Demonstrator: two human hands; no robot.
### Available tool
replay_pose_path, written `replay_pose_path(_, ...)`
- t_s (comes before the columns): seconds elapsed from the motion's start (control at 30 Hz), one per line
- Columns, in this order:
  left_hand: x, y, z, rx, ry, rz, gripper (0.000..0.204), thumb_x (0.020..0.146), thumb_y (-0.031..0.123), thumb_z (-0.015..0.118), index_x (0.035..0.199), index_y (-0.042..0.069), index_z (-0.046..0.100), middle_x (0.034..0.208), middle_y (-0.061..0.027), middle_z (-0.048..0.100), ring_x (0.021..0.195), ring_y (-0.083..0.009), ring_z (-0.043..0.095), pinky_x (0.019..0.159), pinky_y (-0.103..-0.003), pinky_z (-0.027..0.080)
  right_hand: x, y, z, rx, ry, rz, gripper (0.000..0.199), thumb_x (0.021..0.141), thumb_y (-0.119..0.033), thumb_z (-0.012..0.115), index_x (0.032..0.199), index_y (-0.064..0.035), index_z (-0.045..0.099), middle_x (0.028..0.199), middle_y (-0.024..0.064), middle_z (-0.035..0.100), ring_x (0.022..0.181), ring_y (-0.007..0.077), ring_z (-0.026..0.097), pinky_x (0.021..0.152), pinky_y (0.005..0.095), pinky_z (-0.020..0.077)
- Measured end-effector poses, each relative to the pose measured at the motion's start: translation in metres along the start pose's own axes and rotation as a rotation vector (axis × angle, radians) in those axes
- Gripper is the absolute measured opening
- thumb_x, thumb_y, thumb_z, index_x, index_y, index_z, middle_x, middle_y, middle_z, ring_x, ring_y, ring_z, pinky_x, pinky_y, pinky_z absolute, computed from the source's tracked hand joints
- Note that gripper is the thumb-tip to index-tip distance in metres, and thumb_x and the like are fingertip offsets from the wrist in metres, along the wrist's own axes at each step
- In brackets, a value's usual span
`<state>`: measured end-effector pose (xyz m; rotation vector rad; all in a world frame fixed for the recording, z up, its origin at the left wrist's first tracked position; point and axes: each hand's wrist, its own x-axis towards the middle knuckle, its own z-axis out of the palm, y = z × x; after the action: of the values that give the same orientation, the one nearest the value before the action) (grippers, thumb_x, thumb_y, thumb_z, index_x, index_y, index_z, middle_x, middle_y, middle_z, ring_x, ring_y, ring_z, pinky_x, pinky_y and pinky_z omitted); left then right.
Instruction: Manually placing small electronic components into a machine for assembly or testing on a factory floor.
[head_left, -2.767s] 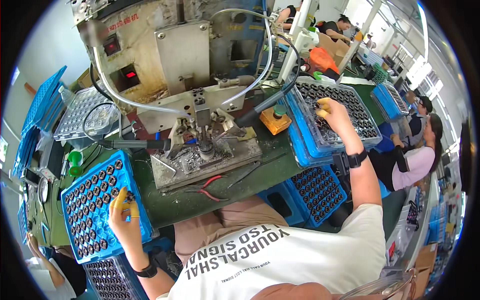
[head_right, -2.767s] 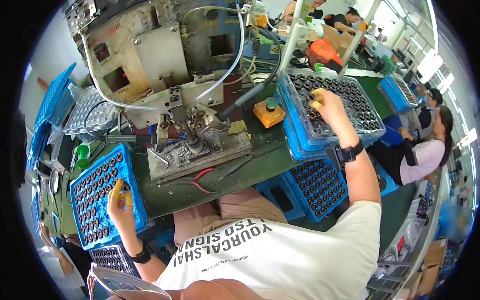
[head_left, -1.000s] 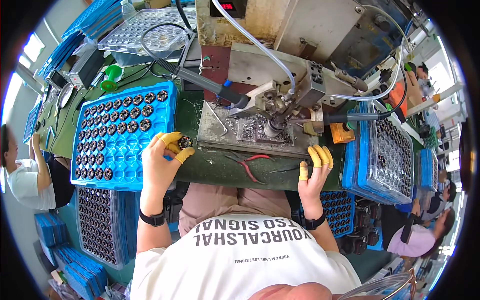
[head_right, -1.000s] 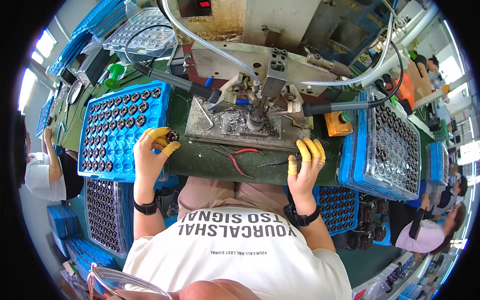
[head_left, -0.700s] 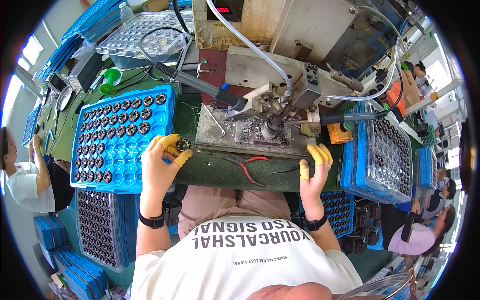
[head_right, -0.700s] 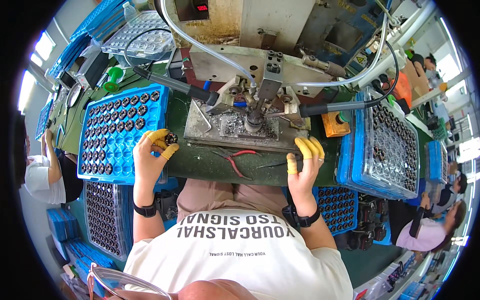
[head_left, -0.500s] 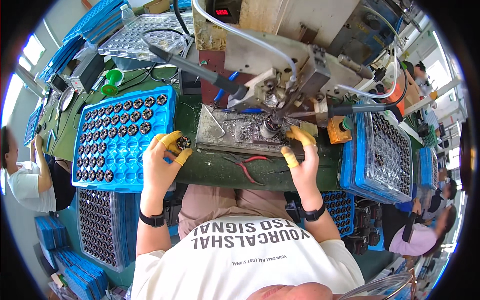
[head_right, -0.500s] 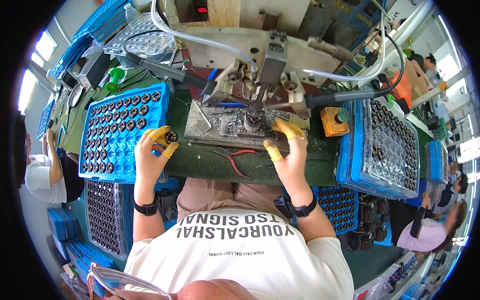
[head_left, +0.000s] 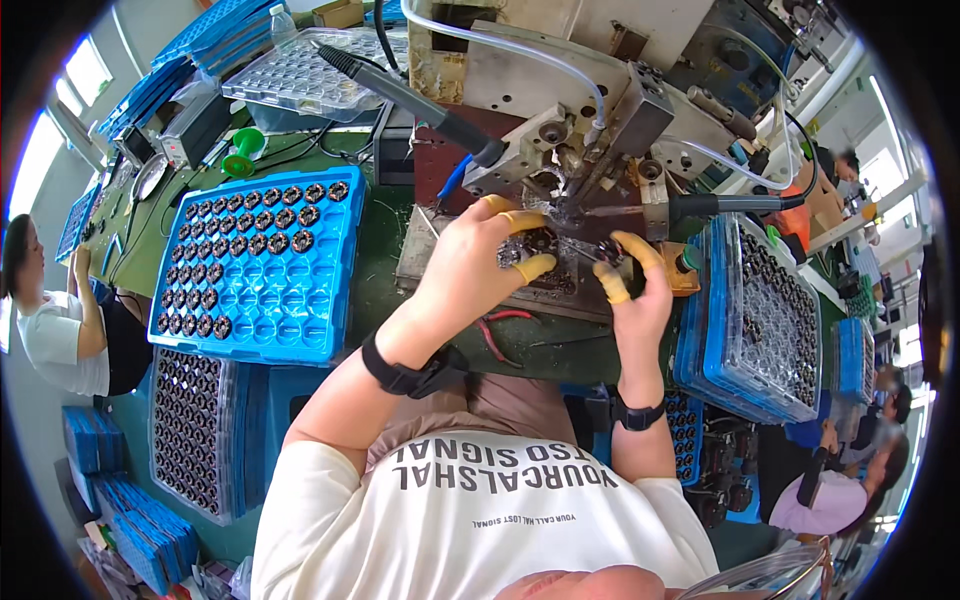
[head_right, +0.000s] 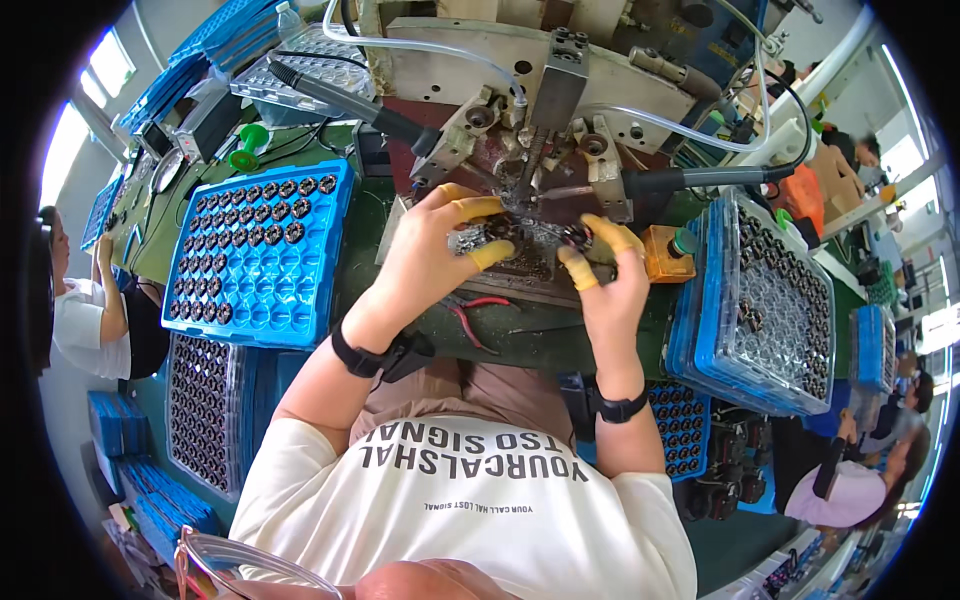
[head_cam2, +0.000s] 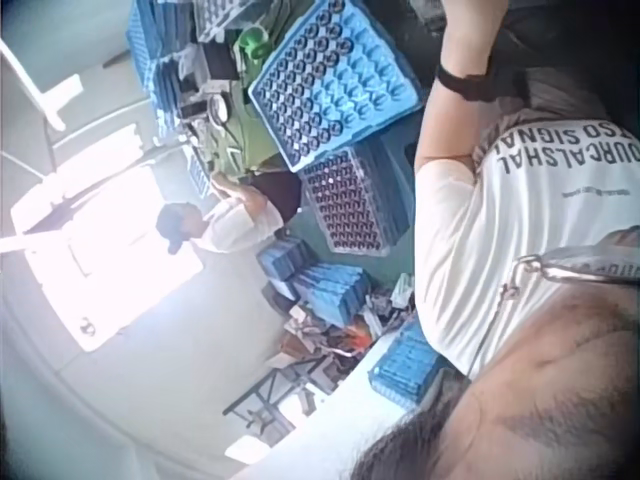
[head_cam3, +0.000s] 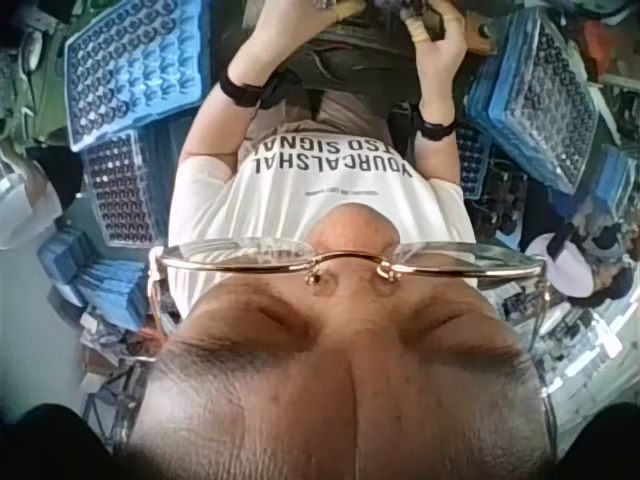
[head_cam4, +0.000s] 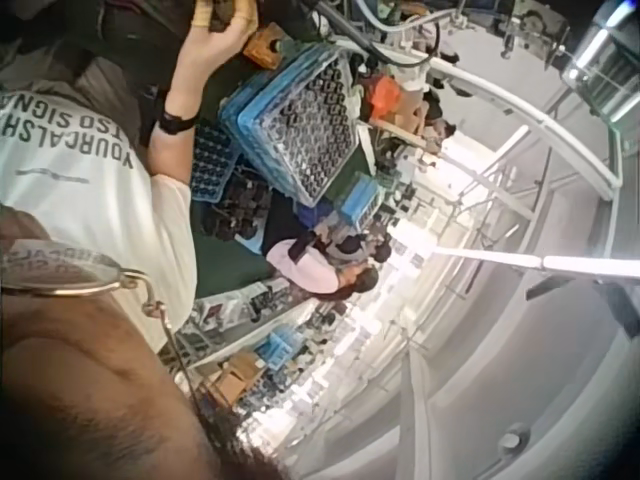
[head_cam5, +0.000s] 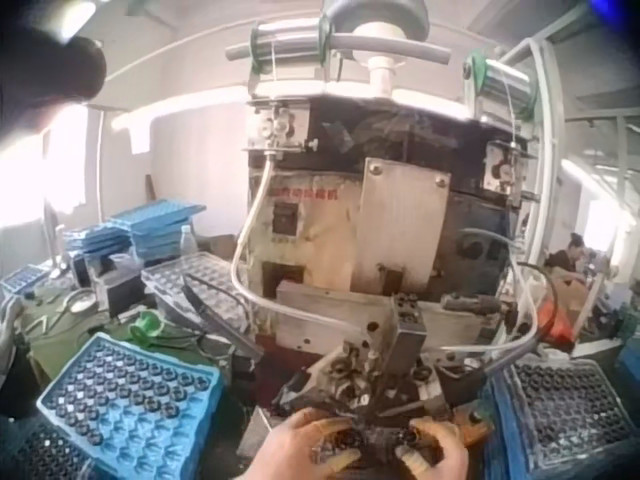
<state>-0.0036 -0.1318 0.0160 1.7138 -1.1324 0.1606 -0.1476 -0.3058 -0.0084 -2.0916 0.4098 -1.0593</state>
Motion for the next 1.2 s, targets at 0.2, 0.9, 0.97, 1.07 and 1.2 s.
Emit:
replay_pose_path(0.2, 0.008, -0.007, 0.004, 0.021, -0.103, -0.009, 0.039, 0.072, 0.016, 0.085, 0.104, -0.001, 0.071, 0.101, -0.0139, 0.065, 0.087, -0.029, 0.066, 0.08, -0.034, 0.054, -0.022, 0.021, -0.041, -0.084, 0.066, 0.085, 0.041, 0.081, -0.014, 0.082, 0.116, -0.0015, 0.067, 0.115, 0.0107, 0.066, 0.107, 0.0224, 0.06, 0.097, 0.034, 0.0447)
replay_pose_path(0.9, -0.002, -0.014, 0.02, 0.053, -0.09, -0.059, 0.05, 0.075, 0.016, 0.083, 0.113, -0.007, 0.06, 0.104, -0.0177, 0.061, 0.092, -0.0303, 0.066, 0.08, -0.036, 0.055, -0.014, 0.054, -0.06, -0.402, 0.167, -0.081, 0.038, 0.084, -0.015, 0.078, 0.116, -0.0021, 0.065, 0.119, 0.0146, 0.066, 0.112, 0.0312, 0.06, 0.099, 0.0396, 0.044)
replay_pose_path(0.97, -0.008, -0.016, 0.02, 0.035, -0.03, -0.073, 0.059, 0.075, 0.025, 0.079, 0.122, -0.004, 0.058, 0.107, -0.0212, 0.059, 0.105, -0.0374, 0.06, 0.09, -0.042, 0.05, -0.009, 0.066, -0.059, -0.443, 0.128, -0.096, 0.039, 0.088, -0.017, 0.074, 0.12, -0.0003, 0.061, 0.124, 0.0179, 0.064, 0.12, 0.0364, 0.057, 0.103, 0.0424, 0.0419)
replay_pose_path(1.07, -0.012, -0.008, 0.005, -0.029, -0.051, -0.028, 0.077, 0.075, 0.02, 0.083, 0.137, -0.006, 0.045, 0.113, -0.0209, 0.061, 0.105, -0.034, 0.062, 0.093, -0.04, 0.05, -0.007, 0.084, -0.068, -0.476, 0.104, -0.113, 0.037, 0.092, -0.019, 0.069, 0.121, 0.0021, 0.06, 0.129, 0.0209, 0.061, 0.122, 0.0371, 0.056, 0.105, 0.0428, 0.0412)
replay_pose_path(1.2, -0.033, -0.012, -0.048, 0.19, -0.145, -0.083, 0.056, 0.077, 0.018, 0.078, 0.128, 0.002, 0.061, 0.112, -0.018, 0.063, 0.105, -0.0353, 0.06, 0.095, -0.04, 0.048, -0.011, 0.102, -0.082, -0.657, 0.048, -0.173, 0.04, 0.096, -0.018, 0.064, 0.128, 0.0034, 0.056, 0.134, 0.0207, 0.058, 0.124, 0.0355, 0.055, 0.105, 0.0404, 0.0415)
